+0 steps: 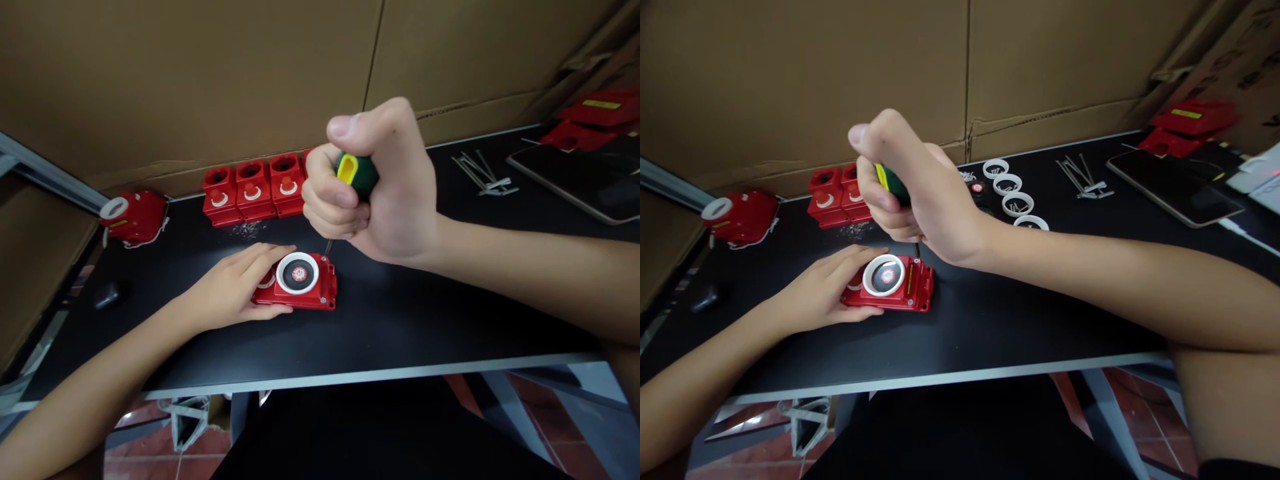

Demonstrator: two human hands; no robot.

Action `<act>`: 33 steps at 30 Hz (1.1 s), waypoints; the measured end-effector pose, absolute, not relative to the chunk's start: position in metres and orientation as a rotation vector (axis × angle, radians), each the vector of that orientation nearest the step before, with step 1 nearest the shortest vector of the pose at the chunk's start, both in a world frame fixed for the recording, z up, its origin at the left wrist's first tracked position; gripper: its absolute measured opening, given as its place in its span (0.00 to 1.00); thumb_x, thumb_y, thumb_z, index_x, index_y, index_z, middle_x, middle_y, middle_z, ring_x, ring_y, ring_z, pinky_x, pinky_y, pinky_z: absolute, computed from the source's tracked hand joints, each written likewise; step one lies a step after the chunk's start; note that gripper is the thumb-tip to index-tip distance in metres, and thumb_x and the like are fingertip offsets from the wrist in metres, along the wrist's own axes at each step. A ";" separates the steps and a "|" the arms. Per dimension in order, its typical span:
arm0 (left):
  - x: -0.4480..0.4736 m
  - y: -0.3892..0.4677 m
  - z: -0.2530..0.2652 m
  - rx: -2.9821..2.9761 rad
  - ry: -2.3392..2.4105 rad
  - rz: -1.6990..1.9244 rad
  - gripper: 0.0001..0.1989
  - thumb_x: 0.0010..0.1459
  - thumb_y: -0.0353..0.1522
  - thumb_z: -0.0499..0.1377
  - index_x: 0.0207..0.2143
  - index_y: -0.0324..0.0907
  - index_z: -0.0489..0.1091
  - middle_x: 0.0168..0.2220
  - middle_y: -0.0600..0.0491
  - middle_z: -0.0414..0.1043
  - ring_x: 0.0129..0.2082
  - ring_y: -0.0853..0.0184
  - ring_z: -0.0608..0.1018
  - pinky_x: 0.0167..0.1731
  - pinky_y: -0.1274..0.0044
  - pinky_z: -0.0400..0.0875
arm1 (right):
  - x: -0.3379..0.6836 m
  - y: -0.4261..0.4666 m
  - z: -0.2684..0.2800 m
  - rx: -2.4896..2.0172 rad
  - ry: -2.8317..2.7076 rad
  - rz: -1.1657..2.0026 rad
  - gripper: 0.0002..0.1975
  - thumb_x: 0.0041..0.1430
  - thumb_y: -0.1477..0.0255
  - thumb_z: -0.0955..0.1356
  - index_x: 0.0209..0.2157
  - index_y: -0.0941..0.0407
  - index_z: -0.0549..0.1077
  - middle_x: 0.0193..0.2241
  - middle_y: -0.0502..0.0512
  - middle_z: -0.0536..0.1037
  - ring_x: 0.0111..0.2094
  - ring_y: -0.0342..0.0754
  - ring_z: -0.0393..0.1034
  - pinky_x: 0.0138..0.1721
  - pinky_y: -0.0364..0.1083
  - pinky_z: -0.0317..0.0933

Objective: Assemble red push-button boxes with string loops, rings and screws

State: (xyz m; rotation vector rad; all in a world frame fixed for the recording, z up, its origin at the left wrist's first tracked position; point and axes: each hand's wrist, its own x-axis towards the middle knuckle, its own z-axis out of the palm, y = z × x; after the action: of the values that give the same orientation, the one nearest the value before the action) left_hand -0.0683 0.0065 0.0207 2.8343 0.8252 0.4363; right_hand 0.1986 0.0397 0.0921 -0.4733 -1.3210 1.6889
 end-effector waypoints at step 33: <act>-0.072 0.009 0.022 2.823 0.842 0.428 0.37 0.77 0.53 0.65 0.76 0.44 0.63 0.63 0.37 0.82 0.59 0.48 0.88 0.61 0.62 0.85 | 0.208 0.050 0.092 -0.245 -1.647 1.824 0.35 0.84 0.70 0.47 0.19 0.52 0.60 0.14 0.43 0.49 0.16 0.40 0.40 0.19 0.43 0.41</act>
State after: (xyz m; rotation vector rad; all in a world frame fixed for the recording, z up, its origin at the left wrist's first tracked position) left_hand -0.0717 0.0092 0.0224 2.8227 0.8418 0.4285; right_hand 0.2077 0.0498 0.0922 -0.2455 -1.6474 1.8244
